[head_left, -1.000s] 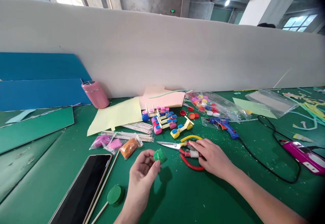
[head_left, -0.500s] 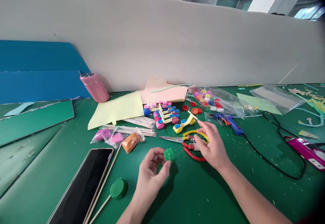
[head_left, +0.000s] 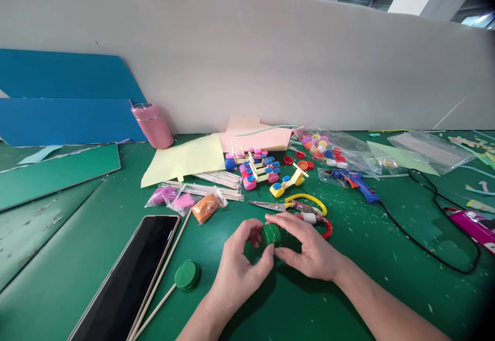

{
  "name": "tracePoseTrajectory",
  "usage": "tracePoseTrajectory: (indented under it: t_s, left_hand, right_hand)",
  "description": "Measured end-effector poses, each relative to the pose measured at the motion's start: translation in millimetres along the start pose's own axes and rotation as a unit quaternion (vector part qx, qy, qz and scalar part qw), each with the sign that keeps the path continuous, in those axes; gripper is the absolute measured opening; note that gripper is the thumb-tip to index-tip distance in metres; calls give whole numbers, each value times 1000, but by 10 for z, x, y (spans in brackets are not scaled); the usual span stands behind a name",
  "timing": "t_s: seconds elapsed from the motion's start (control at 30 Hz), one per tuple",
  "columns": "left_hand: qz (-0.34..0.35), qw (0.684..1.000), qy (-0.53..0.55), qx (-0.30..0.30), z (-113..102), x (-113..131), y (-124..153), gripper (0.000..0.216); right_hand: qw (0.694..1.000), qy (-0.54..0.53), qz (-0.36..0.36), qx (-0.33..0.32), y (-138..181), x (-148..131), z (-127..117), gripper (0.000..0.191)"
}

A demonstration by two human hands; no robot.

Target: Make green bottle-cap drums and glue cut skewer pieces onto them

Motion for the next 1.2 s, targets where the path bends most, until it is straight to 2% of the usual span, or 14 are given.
tracePoseTrajectory:
  t_s: [0.17, 0.33, 0.63, 0.87, 1.07, 1.2]
  left_hand:
    - [15, 999, 3, -30, 30, 37, 4, 21]
    - [-29, 996, 62, -52, 70, 9, 15, 19]
    - [-116, 981, 146, -46, 109, -152, 15, 17]
    - [-113, 984, 130, -50, 120, -194, 3, 18]
    - [-107, 983, 138, -52, 146, -204, -12, 20]
    - [-95, 989, 103, -44, 120, -209, -4, 19]
  right_hand:
    - [1000, 6, 4, 10, 22, 40, -5, 44]
    - [1000, -3, -8, 26, 33, 21, -19, 41]
    - [998, -29, -26, 57, 7, 2, -70, 33]
    - [998, -30, -6, 51, -5, 39, -71, 45]
    - [997, -56, -7, 50, -28, 42, -47, 37]
    - [997, -66, -12, 47, -25, 24, -41, 37]
Point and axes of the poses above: each hand's wrist, its own y-axis away from the middle knuckle, its own z-axis out of the palm, x = y × z, the point moved 7 cm from there along -y, towards the middle knuckle, and after that the axes turned 2 degrees about z, right-handed, at the moved point
